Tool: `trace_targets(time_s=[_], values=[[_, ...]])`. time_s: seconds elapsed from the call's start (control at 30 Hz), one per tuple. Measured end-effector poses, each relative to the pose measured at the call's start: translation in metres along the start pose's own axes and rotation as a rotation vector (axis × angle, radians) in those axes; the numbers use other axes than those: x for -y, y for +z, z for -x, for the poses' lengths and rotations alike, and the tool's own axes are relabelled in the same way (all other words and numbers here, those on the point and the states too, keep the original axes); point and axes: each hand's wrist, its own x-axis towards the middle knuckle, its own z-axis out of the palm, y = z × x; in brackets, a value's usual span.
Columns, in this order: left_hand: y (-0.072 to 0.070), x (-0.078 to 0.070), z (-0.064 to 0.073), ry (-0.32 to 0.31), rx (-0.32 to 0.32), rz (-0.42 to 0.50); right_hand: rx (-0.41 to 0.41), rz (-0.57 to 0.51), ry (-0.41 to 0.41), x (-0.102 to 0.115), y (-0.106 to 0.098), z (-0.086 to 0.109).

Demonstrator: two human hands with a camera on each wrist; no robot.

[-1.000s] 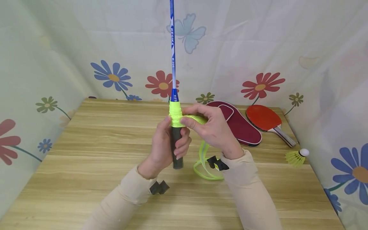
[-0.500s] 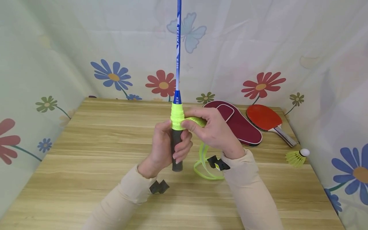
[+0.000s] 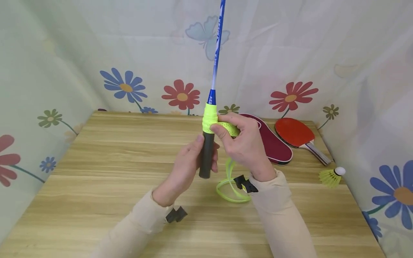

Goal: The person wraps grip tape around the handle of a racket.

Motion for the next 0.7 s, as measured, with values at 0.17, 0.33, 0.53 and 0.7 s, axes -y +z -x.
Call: trace_targets(time_s=[0.17,0.33,0.53,0.7], values=[[0.003,-0.001,-0.002,0.010,-0.089,0.008,-0.059,0.114,-0.030,-0.002,0.007,0.001],[0.004,0.001,-0.004,0.069,-0.125,0.031,-0.036,0.148,-0.041,-0.001,0.013,0.002],[0.001,0.004,-0.006,0.087,-0.155,0.094,0.087,0.057,0.016,0.001,0.009,0.002],[-0.001,0.003,-0.005,0.103,-0.112,0.113,0.126,-0.013,0.063,0.002,0.005,0.003]])
